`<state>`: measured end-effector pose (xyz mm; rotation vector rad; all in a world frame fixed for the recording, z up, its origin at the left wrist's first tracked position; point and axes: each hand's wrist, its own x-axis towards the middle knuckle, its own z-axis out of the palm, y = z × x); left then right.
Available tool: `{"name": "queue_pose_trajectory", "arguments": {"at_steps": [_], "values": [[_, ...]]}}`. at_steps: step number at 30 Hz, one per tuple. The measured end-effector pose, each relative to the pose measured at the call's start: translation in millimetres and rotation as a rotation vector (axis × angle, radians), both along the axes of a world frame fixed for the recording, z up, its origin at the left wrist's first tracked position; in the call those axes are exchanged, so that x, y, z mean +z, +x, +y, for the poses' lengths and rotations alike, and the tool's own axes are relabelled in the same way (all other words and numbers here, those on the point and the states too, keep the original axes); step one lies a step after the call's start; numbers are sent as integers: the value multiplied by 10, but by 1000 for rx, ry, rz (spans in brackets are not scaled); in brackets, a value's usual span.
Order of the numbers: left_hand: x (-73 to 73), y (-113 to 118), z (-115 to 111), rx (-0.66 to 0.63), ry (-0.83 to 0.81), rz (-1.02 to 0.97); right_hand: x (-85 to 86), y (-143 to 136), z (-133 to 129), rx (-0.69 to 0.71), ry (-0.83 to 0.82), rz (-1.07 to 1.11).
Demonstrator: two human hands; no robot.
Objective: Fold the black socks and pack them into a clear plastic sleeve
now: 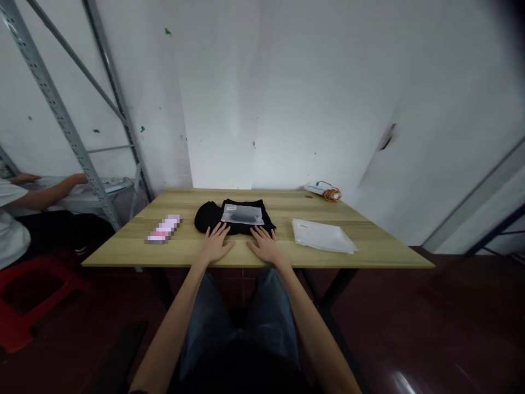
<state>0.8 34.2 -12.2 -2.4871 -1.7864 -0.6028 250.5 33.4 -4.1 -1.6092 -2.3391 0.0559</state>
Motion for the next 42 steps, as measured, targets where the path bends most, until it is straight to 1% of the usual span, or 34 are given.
{"name": "queue_pose_trajectory", "arguments": {"at_steps": [26,42], "values": [[-16,-3,18,1,6,1,-39,3,29,-3,10,-11],[-5,-4,12,0,1,-3,-18,5,6,-1,7,9]]}}
